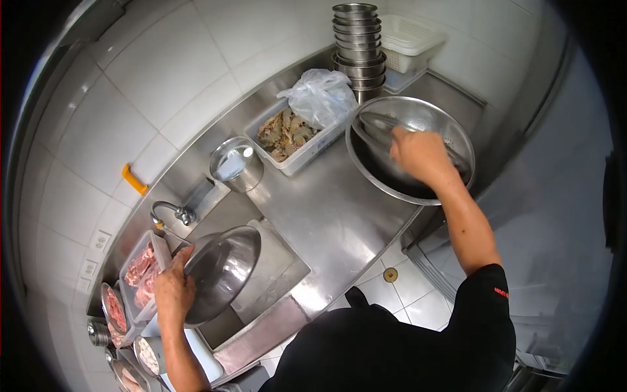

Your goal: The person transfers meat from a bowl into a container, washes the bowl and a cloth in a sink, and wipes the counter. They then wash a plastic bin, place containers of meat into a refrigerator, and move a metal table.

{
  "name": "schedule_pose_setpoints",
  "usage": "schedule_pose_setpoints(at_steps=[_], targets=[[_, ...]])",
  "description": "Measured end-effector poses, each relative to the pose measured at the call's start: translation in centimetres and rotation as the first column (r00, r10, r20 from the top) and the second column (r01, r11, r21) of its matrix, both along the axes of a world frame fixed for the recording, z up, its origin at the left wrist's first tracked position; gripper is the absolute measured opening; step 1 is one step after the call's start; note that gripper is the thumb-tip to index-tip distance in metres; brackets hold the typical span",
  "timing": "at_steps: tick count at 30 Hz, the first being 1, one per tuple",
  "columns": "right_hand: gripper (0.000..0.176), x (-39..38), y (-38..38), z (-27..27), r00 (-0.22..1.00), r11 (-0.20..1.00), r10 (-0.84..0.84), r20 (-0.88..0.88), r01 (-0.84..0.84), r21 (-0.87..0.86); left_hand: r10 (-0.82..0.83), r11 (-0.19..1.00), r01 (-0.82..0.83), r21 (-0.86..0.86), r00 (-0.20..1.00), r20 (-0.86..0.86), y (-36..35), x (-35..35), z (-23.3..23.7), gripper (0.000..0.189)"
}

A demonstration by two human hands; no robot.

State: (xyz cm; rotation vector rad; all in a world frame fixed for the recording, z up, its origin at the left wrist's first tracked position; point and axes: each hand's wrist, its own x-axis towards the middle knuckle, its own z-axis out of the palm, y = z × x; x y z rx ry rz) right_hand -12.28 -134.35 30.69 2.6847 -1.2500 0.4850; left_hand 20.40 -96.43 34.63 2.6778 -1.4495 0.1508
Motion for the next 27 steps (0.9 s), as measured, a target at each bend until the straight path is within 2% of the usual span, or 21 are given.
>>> schedule_pose_setpoints(at_steps=[2,5,6,7,8,9,11,15,18,20,21,23,26,27], targets=[[0.028,-1.1,-0.8,1.6,0.995,0.996,-0.038,0.091,0.045,-0.072,0.004,1.000,-0.002,-0.028,0.997,0.075,0.1,-0.6,1.0,0.059],[0.034,-2.1,-2.3,2.6,0.976,0.995,-0.037,0.213,0.056,-0.083,0.031,0.978,-0.040,-0.203,0.998,-0.048,0.9,-0.2,2.6,0.059],[0.036,-2.3,-2.9,3.0,0.964,0.990,-0.095,0.250,0.117,-0.074,0.047,0.961,-0.070,-0.266,0.995,-0.092,1.1,0.0,2.9,0.059],[0.037,-2.6,-3.6,3.5,0.946,0.983,-0.152,0.286,0.176,-0.060,0.038,0.959,-0.029,-0.280,0.999,0.029,1.5,1.1,2.8,0.059],[0.039,-2.8,-4.3,3.9,0.924,0.971,-0.208,0.322,0.234,-0.043,0.021,0.946,-0.028,-0.323,0.999,-0.024,1.7,1.6,2.9,0.059],[0.042,-3.3,-5.0,4.4,0.867,0.964,-0.247,0.433,0.263,0.022,0.002,0.932,-0.029,-0.363,0.997,-0.076,1.7,1.6,3.5,0.060],[0.044,-4.9,-6.6,5.4,0.786,0.952,-0.292,0.546,0.292,0.089,-0.032,0.919,-0.034,-0.392,0.986,-0.162,1.7,1.4,4.1,0.063],[0.045,-7.5,-8.3,6.3,0.580,0.929,-0.319,0.750,0.347,0.126,-0.161,0.898,0.147,-0.415,0.987,0.000,0.1,-1.1,5.0,0.067],[0.047,-9.1,-9.5,5.4,0.297,0.918,-0.326,0.897,0.325,0.226,-0.176,0.879,0.187,-0.438,0.982,0.065,-0.7,-2.2,5.3,0.068],[0.047,-10.2,-10.2,4.7,0.152,0.926,-0.303,0.941,0.281,0.253,-0.190,0.850,0.208,-0.484,0.978,0.087,-1.3,-2.4,5.2,0.065],[0.048,-10.5,-10.2,4.6,0.078,0.930,-0.292,0.953,0.255,0.264,-0.150,0.841,0.125,-0.526,0.989,-0.005,-1.7,-2.4,5.2,0.064],[0.047,-10.9,-9.8,5.1,0.070,0.926,-0.259,0.963,0.302,0.227,-0.076,0.811,-0.055,-0.582,0.977,-0.197,-2.8,-1.6,5.5,0.060],[0.045,-11.4,-8.9,6.6,0.123,0.918,-0.196,0.973,0.372,0.138,-0.207,0.705,-0.095,-0.702,0.920,-0.332,-5.9,0.4,5.8,0.054],[0.044,-11.6,-8.7,7.1,0.151,0.913,-0.174,0.973,0.395,0.102,-0.281,0.625,-0.198,-0.755,0.846,-0.454,-7.8,0.7,5.5,0.053]])
